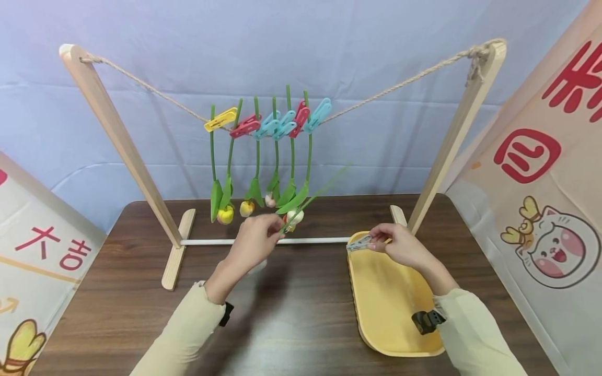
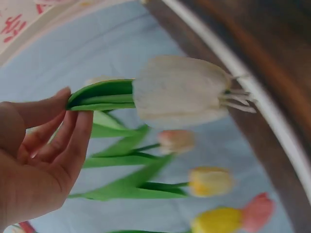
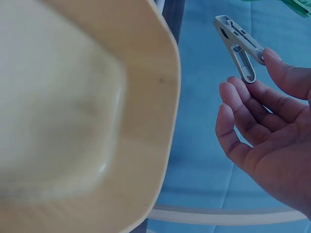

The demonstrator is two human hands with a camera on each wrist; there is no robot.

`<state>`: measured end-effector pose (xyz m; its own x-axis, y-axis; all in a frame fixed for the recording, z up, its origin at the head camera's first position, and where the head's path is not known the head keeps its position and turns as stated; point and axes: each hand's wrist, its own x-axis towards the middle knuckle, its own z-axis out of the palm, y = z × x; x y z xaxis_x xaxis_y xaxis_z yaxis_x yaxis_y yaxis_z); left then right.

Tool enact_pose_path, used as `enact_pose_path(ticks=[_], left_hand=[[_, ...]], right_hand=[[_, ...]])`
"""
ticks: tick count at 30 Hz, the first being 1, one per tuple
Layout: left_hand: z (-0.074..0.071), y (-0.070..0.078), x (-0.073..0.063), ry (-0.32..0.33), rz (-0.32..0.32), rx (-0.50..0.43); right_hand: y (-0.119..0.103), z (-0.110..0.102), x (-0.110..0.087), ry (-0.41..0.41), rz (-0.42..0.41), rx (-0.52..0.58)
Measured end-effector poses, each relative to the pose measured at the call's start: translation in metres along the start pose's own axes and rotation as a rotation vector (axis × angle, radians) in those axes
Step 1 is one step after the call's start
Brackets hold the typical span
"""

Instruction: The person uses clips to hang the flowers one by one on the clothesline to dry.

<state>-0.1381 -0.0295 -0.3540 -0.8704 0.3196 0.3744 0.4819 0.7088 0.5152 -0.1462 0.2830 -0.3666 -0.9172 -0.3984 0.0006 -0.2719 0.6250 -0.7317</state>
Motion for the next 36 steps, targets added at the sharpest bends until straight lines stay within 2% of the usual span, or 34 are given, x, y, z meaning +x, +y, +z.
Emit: enact_pose_path(ticks=[3,6,8,13,16,19,25,28,33,36], left_hand=[[-0.008,0.017,0.015,0.046,0.033,-0.010],[-0.015,0.030,0.030,0.055,0.043,-0.006],[-0.020,0.038,0.039,0.047,0.034,0.000],[-0.026,0.048,0.053,0.047,0.004,0.005],[-0.028,0.051,0.056,0.043,-0.011,0.008],[-0.027,0.052,0.057,0.039,-0.020,0.010],[-0.025,0.052,0.059,0.043,-0.026,-0.001],[-0.025,0.054,0.060,0.041,-0.033,-0.006],[-0.025,0.057,0.061,0.040,-0.039,-0.001],[-0.024,0.057,0.062,0.044,-0.040,0.004]], right_hand=[[-0.004,-0.003,0.003,0.008,-0.022,-0.016],[-0.011,-0.008,0.008,0.024,-0.060,-0.053],[-0.018,-0.013,0.012,0.047,-0.079,-0.091],[-0.047,-0.033,0.020,0.089,-0.043,-0.152],[-0.068,-0.049,0.025,0.115,-0.046,-0.173],[-0.091,-0.064,0.029,0.177,-0.065,-0.196],[-0.140,-0.091,0.035,0.347,-0.081,-0.166],[-0.161,-0.103,0.041,0.438,-0.133,-0.171],[-0.189,-0.114,0.052,0.561,-0.223,-0.394],[-0.201,-0.117,0.061,0.595,-0.236,-0.523]])
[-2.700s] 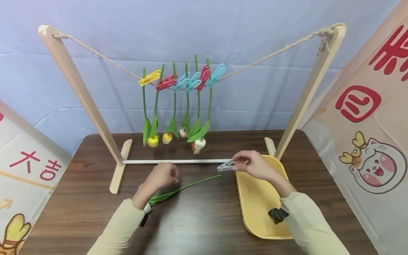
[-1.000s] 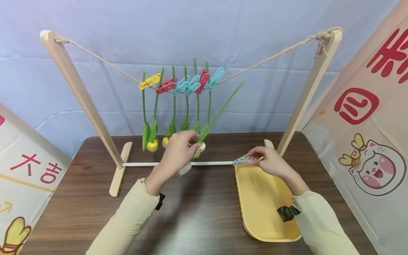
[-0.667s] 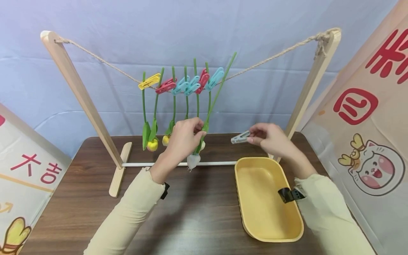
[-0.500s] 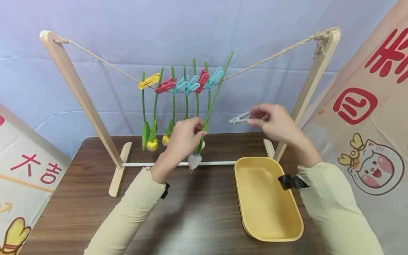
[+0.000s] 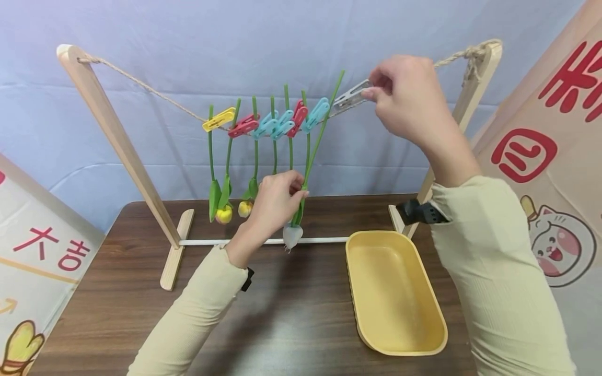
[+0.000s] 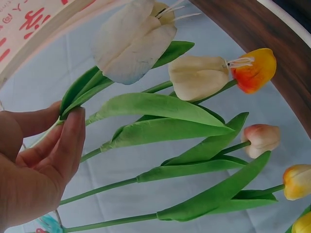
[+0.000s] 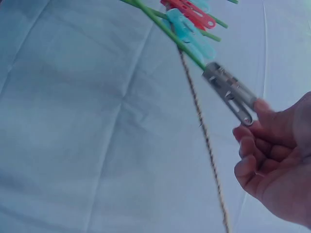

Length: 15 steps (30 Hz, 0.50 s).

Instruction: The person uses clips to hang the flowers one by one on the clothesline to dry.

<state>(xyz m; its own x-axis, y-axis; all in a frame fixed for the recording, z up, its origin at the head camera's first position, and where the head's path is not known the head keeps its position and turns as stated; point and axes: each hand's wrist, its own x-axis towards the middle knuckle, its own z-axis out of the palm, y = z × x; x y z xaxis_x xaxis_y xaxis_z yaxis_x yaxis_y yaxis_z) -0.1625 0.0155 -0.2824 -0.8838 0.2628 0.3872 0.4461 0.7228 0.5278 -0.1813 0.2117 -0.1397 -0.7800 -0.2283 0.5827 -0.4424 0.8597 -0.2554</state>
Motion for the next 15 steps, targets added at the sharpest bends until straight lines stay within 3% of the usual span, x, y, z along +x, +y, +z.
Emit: enact_pose_path(ticks=[5,15], left_hand=[[0.000,0.000,0.000,0.010,0.003,-0.020],[0.001,0.002,0.000,0.029,0.029,-0.014]], right_hand=[[-0.008,0.004,0.013,-0.034,-0.020,-0.068],[-0.007,0.017,0.022,-0.119,0.016,-0.036]])
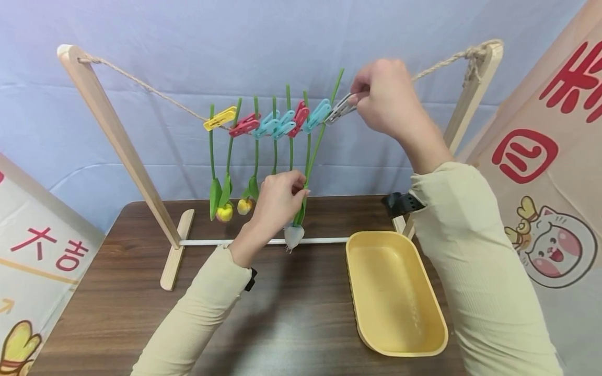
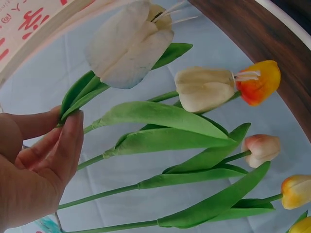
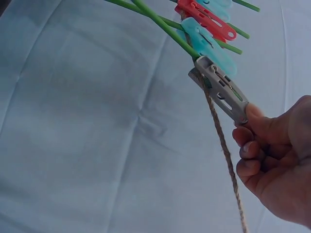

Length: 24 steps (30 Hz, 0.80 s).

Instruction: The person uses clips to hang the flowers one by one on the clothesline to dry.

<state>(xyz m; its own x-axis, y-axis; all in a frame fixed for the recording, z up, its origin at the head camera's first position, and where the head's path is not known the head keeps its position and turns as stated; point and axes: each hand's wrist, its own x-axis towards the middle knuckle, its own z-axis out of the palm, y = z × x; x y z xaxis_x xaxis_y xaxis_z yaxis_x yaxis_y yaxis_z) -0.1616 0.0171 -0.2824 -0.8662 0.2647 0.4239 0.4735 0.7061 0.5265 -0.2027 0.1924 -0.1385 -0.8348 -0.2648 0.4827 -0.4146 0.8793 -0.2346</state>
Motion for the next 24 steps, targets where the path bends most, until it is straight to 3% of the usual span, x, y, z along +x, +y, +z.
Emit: enact_pose_path(ticks=[7,13,18,24], left_hand=[[0.001,0.002,0.000,0.022,0.073,0.025],[0.002,0.003,0.002,0.039,0.091,0.015],[0.004,0.001,0.002,0.041,0.073,-0.003],[0.006,0.002,0.004,0.001,0.018,-0.039]], right_hand=[[0.000,0.003,0.002,-0.036,-0.010,-0.007],[-0.002,0.002,0.002,-0.090,0.004,-0.003],[0.000,-0.002,-0.002,-0.152,0.055,0.024],[0.002,-0.001,-0.012,-0.080,0.062,0.111]])
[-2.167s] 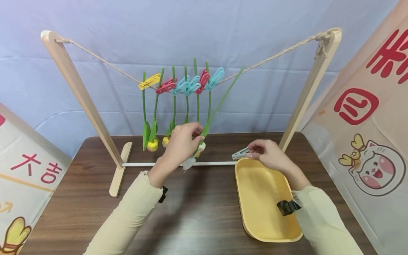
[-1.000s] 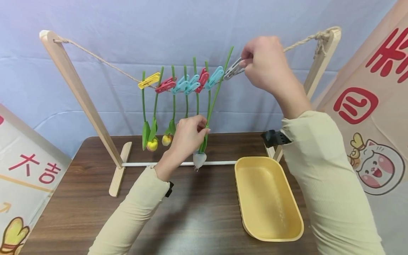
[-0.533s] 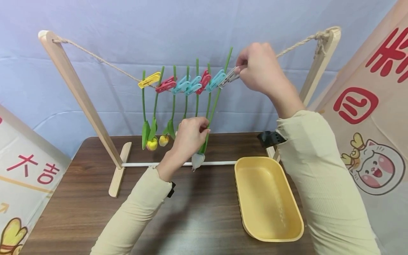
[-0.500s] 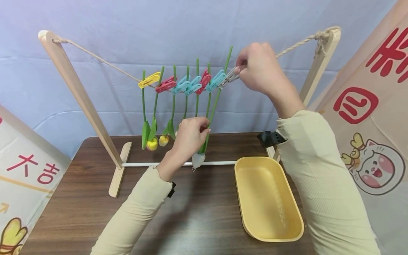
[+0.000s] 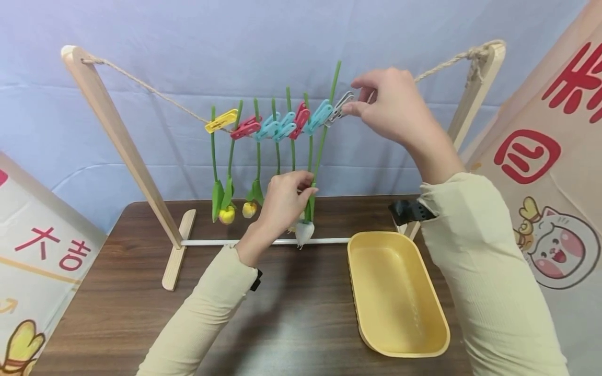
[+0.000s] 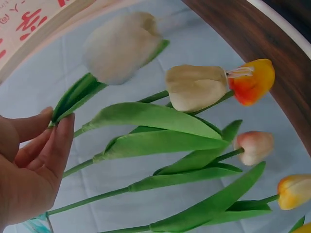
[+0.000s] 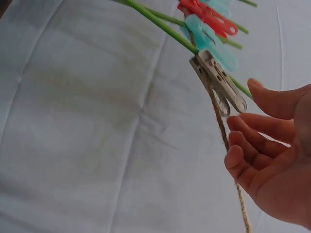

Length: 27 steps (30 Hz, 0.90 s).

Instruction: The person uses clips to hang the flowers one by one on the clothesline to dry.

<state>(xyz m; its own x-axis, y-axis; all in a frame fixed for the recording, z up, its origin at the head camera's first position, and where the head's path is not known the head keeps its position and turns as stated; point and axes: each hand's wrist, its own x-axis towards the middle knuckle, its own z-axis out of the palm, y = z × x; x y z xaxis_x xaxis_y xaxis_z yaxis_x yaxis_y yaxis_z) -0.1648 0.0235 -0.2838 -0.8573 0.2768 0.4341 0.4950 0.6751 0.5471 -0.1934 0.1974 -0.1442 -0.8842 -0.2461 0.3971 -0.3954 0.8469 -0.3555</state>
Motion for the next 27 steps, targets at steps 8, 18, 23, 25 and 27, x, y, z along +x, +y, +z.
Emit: enact_pose_path(ticks=[8,18,23,25,27], left_hand=[[0.003,-0.006,-0.004,-0.151,-0.010,-0.021],[0.002,-0.030,-0.019,-0.168,-0.022,-0.016],[-0.002,-0.040,-0.026,-0.152,-0.041,-0.047],[-0.004,-0.043,-0.029,-0.143,-0.051,-0.059],[-0.005,-0.046,-0.033,-0.141,-0.063,-0.067]], right_hand=[[0.007,0.009,-0.020,0.094,0.020,0.095],[0.034,0.030,-0.046,0.101,0.054,0.185],[0.048,0.048,-0.061,0.054,0.071,0.219],[0.053,0.055,-0.068,0.021,0.084,0.234],[0.057,0.062,-0.074,-0.014,0.086,0.240]])
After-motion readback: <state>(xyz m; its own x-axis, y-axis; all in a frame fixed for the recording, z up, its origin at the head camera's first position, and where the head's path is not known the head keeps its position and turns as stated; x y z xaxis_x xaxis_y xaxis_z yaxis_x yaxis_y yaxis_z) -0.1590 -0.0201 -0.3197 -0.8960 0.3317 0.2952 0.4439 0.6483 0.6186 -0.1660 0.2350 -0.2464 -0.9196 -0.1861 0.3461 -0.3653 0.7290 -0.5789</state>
